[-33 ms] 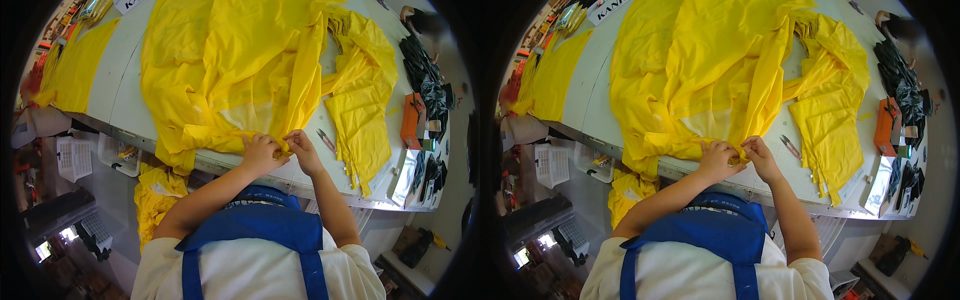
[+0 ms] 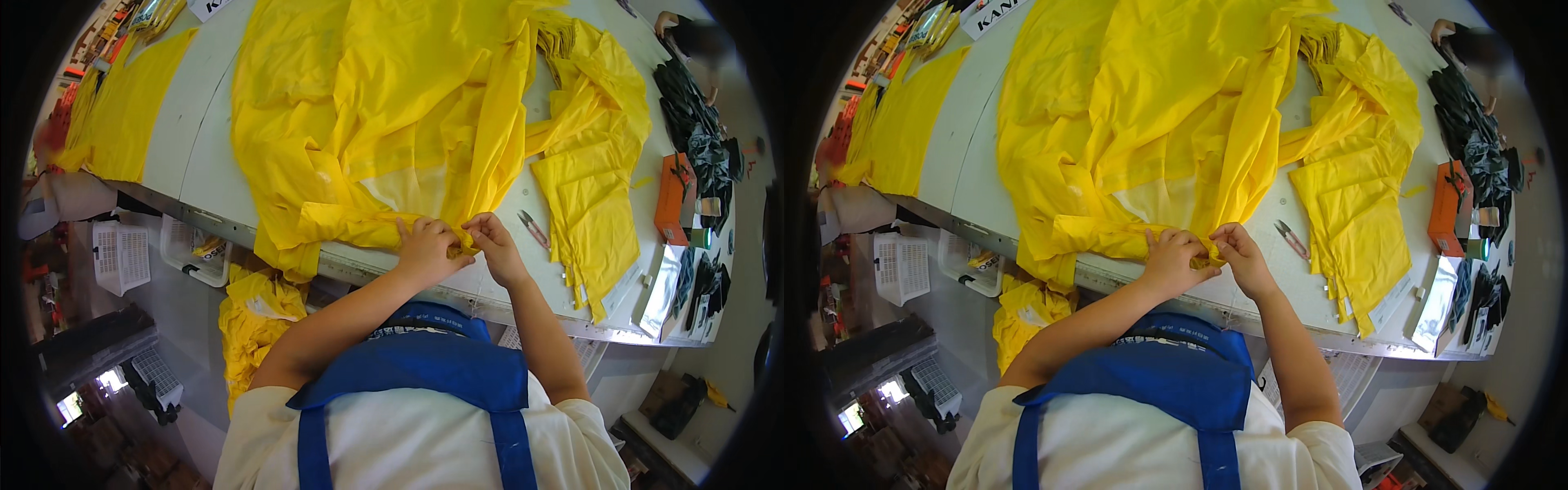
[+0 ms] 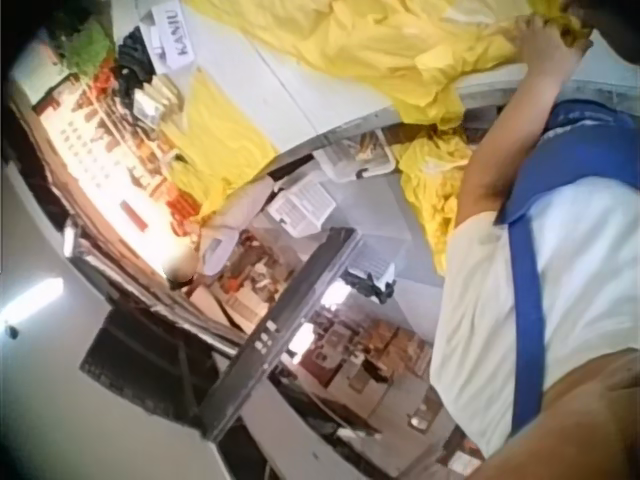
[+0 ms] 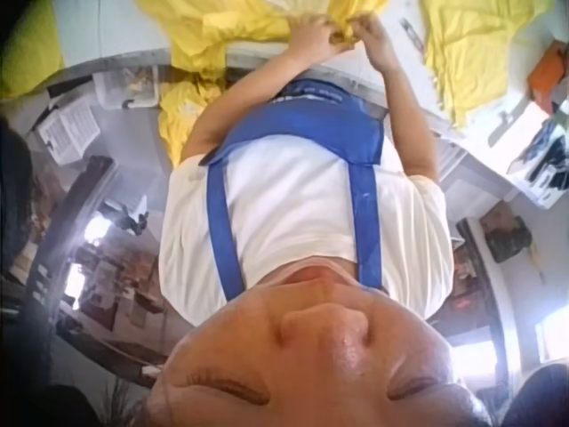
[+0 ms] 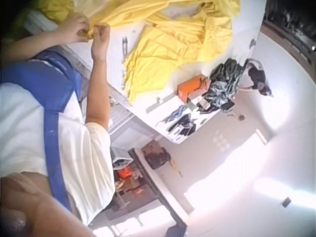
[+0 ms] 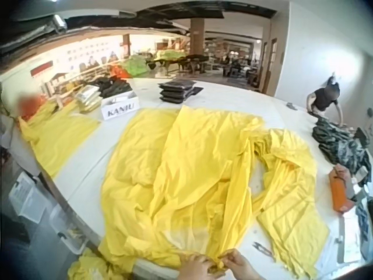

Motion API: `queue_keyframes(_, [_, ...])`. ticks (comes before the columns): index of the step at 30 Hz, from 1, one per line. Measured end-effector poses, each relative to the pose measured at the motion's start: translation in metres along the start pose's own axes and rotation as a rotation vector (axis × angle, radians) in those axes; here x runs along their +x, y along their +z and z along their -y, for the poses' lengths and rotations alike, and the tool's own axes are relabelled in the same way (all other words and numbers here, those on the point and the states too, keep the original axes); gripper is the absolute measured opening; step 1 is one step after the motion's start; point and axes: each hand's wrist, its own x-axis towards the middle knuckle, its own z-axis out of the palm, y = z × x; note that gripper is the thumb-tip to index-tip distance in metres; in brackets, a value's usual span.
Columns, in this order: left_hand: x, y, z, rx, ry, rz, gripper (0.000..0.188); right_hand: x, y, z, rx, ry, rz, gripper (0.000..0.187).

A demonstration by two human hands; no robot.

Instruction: The person folds yellow poly mailers on a table, aligns edges, and uses a box cutter to trim excess material. The person then stacks the folded mailers and repeats the process with additional mailers.

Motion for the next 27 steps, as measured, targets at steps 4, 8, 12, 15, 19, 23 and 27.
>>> queue_keyframes(4, [0.001, 0.001, 0.011, -0.153, 0.042, -0.064, 0.018, -0.005, -0.005, 0.000, -0.095, 0.009, -0.043, 0.011])
queue_keyframes(8, [0.002, -0.007, 0.019, -0.160, 0.034, 0.033, 0.015, -0.018, 0.003, 0.026, -0.550, -0.160, -0.067, 0.009])
queue_keyframes(12, [-0.009, -0.005, 0.004, 0.062, 0.069, -0.114, 0.010, -0.021, 0.019, 0.039, -1.339, -0.636, 0.013, 0.021])
queue_keyframes(15, [-0.011, -0.002, 0.007, 0.116, 0.064, -0.157, 0.010, -0.019, 0.020, 0.032, -1.395, -0.730, 0.031, 0.019])
queue_keyframes(19, [-0.010, -0.004, 0.009, 0.137, -0.006, -0.162, 0.010, -0.020, 0.017, 0.028, -1.428, -0.737, 0.043, 0.018])
queue_keyframes(23, [-0.009, -0.019, 0.007, 0.136, 0.052, -0.248, 0.008, -0.021, 0.016, 0.036, -1.428, -0.781, 0.033, 0.018])
queue_keyframes(27, [-0.011, -0.031, 0.003, 0.116, 0.095, -0.232, 0.008, -0.019, 0.027, 0.047, -1.399, -0.849, -0.021, 0.017])
